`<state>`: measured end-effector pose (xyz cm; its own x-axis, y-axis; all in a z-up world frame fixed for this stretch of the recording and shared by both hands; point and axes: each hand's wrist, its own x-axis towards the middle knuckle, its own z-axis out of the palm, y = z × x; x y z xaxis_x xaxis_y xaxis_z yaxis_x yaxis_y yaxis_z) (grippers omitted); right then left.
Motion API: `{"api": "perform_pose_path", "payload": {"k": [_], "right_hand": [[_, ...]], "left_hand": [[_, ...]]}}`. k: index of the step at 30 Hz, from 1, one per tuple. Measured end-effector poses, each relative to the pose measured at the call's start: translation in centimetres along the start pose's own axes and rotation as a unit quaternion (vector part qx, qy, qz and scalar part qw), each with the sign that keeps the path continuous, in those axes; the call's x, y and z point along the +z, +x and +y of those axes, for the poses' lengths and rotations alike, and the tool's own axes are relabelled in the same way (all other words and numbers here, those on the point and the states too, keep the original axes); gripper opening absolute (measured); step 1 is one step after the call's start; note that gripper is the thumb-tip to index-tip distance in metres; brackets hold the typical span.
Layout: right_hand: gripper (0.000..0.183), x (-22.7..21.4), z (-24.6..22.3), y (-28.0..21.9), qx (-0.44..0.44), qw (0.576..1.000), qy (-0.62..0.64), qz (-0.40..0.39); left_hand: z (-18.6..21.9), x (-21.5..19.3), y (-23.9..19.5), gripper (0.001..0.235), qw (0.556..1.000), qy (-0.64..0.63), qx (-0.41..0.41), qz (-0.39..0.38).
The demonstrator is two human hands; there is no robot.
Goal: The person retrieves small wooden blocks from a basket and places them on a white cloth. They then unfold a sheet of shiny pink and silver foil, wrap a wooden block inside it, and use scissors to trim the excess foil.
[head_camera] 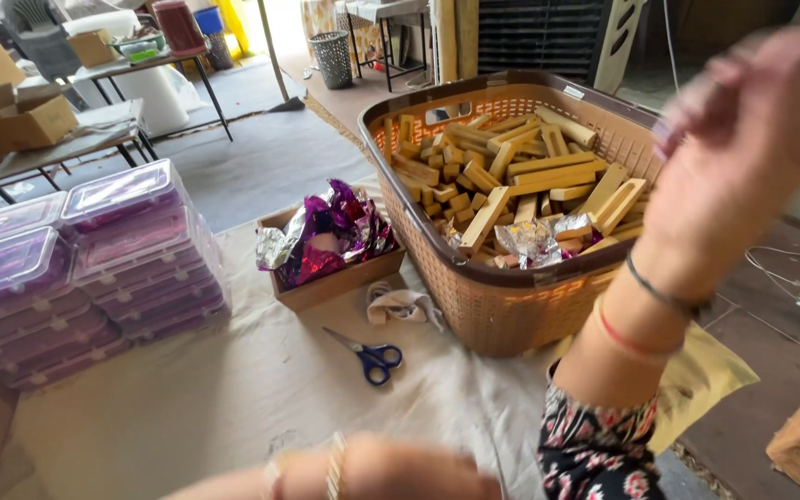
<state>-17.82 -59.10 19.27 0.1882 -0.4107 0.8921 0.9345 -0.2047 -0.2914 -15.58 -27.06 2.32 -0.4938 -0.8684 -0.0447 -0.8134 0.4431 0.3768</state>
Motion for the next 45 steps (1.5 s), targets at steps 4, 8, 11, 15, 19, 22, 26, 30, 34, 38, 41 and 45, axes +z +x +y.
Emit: {"api": "perform_pose_path", "payload": {"k": [4,8,11,15,19,22,26,30,34,38,41,45], "right_hand": [[0.04,-5.3,-0.9,-6.0,-0.072,0.977,0.158,0.121],[0.042,-11.7,1.5,-9.5,-0.112,0.969,0.14,0.171],[0.048,-12.6,2.2,-9.5,-0.133,0.961,0.136,0.199],[0.048,-13.4,3.8,-8.3,-0.119,0.963,0.143,0.194],[0.04,-13.9,6.6,-7.0,-0.116,0.951,0.207,0.2],[0.04,-11.1,7.1,-5.7,-0.089,0.964,0.186,0.169],[0.042,-5.1,5.1,-3.2,-0.053,0.986,0.103,0.116],[0.046,-1.8,4.4,-1.5,0.021,0.996,-0.079,0.034],[0.045,-2.2,5.7,-0.6,0.058,0.993,-0.096,-0.021],[0.041,-1.9,5.4,-1.1,0.081,0.992,-0.095,-0.037],[0.041,-1.1,4.7,-0.9,0.078,0.992,-0.09,-0.05],[0.038,-0.3,4.2,-0.9,0.08,0.989,-0.092,-0.084]], "left_hand": [[1.0,-18.8,0.9,0.02,0.99,-0.053,-0.08,0.102],[-11.5,-24.8,1.5,0.016,0.946,0.095,-0.165,0.262],[-17.4,-26.2,4.2,0.019,0.922,0.139,-0.32,0.17],[-19.7,-24.7,8.4,0.074,0.872,0.081,-0.482,-0.022],[-26.2,-20.8,10.8,0.116,0.877,-0.055,-0.451,-0.158],[-27.9,-19.7,11.1,0.106,0.87,-0.098,-0.461,-0.143],[-29.4,-20.6,11.0,0.1,0.866,-0.132,-0.468,-0.118],[-30.8,-23.2,9.8,0.095,0.876,-0.019,-0.475,-0.078],[-38.9,-21.5,8.8,0.085,0.814,0.093,-0.545,-0.175],[-39.1,-19.8,9.1,0.086,0.819,0.091,-0.538,-0.176],[-38.7,-19.8,9.3,0.089,0.824,0.102,-0.533,-0.165],[-37.9,-19.8,8.8,0.094,0.827,0.114,-0.53,-0.151]]}}
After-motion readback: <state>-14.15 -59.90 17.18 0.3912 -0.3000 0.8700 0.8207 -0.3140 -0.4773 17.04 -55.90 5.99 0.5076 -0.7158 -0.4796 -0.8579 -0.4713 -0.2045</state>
